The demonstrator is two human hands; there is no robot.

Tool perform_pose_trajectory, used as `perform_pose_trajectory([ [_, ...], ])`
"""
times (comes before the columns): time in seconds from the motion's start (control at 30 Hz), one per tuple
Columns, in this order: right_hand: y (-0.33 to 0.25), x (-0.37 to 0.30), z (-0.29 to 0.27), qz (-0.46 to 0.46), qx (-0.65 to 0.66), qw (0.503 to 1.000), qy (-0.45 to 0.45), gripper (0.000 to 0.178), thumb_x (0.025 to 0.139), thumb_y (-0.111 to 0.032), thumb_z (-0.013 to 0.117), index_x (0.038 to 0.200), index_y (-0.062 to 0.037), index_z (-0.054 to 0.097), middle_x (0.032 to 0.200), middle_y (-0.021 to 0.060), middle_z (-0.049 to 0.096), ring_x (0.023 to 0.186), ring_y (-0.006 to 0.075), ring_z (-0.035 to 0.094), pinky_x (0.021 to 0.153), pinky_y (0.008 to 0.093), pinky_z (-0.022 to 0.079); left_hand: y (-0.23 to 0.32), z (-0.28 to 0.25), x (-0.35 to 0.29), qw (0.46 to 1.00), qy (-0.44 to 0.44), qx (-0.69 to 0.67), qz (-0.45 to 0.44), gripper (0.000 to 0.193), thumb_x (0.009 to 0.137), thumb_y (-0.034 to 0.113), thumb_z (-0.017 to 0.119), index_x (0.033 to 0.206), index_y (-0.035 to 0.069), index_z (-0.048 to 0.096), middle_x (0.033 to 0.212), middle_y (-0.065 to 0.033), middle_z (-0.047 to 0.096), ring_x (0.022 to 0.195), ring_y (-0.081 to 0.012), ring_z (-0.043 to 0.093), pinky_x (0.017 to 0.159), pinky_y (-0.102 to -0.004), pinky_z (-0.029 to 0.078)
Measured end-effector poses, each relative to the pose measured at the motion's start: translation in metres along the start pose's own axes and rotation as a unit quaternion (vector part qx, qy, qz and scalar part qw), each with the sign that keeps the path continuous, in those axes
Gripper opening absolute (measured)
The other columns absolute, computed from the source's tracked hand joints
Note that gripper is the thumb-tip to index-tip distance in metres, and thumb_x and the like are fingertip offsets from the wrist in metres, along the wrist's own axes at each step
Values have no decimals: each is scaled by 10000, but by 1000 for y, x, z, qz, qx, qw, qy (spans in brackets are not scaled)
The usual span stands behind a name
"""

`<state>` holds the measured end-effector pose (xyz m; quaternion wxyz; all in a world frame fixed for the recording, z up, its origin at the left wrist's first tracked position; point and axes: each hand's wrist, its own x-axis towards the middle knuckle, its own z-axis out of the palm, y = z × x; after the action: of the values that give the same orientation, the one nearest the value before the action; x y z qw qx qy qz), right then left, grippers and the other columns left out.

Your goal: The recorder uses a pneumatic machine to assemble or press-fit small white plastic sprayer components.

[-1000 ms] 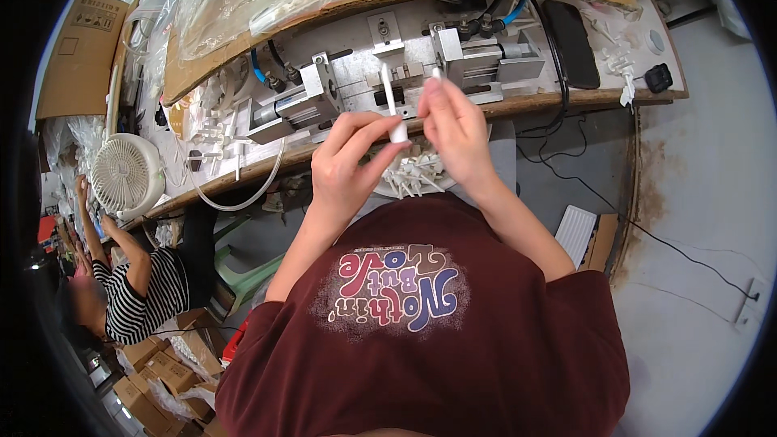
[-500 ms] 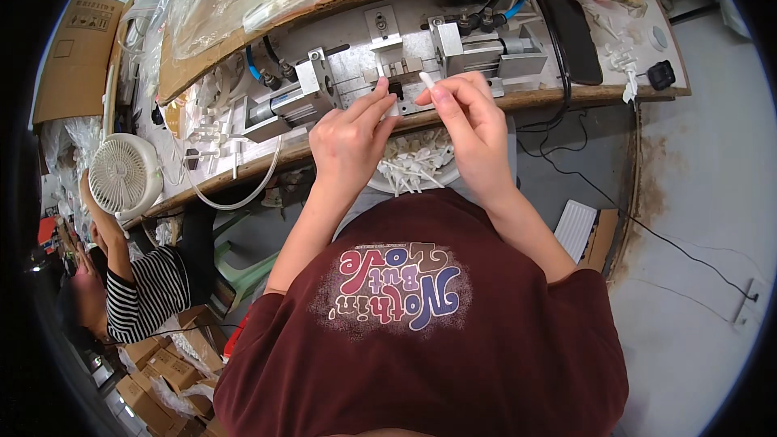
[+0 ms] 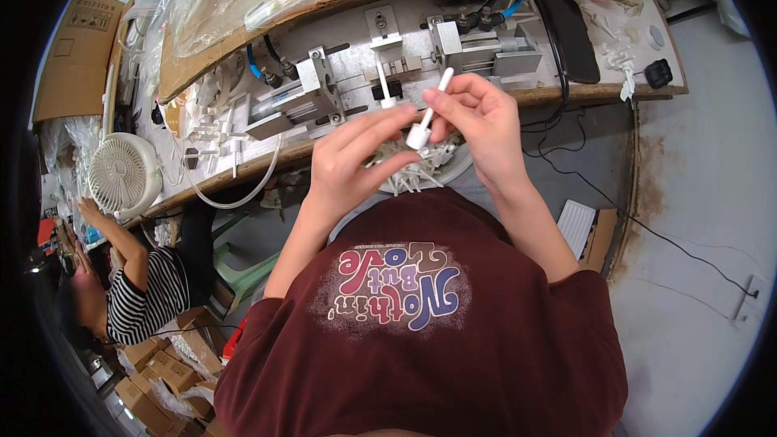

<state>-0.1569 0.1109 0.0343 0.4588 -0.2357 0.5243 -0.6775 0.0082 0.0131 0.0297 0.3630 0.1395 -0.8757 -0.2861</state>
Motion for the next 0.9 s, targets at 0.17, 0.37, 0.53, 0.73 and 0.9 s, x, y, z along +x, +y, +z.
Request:
perform_pose_trajectory([
  [0.17, -10, 17, 15, 14, -54, 997, -62, 157, 908, -147, 716, 927, -23, 620, 745, 32, 659, 565, 58, 574, 526, 189, 445, 8, -7, -1, 998, 39, -40, -18, 371, 693, 41, 832, 1049, 37, 728, 948, -82, 700, 799, -198, 685, 685, -305, 563],
  [0.37, -47, 75, 44, -297, -346, 890, 14, 171, 857, -132, 757, 951, -30, 658, 885, 24, 681, 708, 61, 609, 581, 198, 466, -11, 4, -10, 993, 41, 93, -62, 315, 708, 76, 820, 1006, 29, 725, 990, -66, 715, 778, -191, 673, 674, -302, 546],
  [0.53, -64, 135, 76, -389, -521, 760, -3, 360, 829, -240, 722, 1008, 60, 638, 1038, 200, 638, 979, 348, 611, 876, 383, 494, -22, 22, -13, 976, 12, 217, -26, 275, 713, 131, 797, 978, 82, 741, 1111, -28, 723, 693, -179, 659, 627, -291, 506],
  [0.73, -56, 170, 80, -374, -571, 729, -48, 354, 815, -257, 723, 968, 51, 639, 1046, 218, 616, 1013, 368, 585, 873, 415, 473, -24, 19, -2, 975, -10, 222, -13, 270, 700, 94, 761, 963, 41, 726, 1134, -82, 712, 639, -147, 663, 591, -280, 461],
  [0.9, -67, 160, 72, -342, -542, 755, -137, 318, 816, -233, 738, 991, 21, 657, 954, 185, 637, 865, 316, 634, 778, 385, 505, -25, 24, -3, 971, 13, 238, -37, 271, 686, 147, 808, 948, 110, 753, 1062, 13, 735, 551, -187, 600, 564, -278, 497],
])
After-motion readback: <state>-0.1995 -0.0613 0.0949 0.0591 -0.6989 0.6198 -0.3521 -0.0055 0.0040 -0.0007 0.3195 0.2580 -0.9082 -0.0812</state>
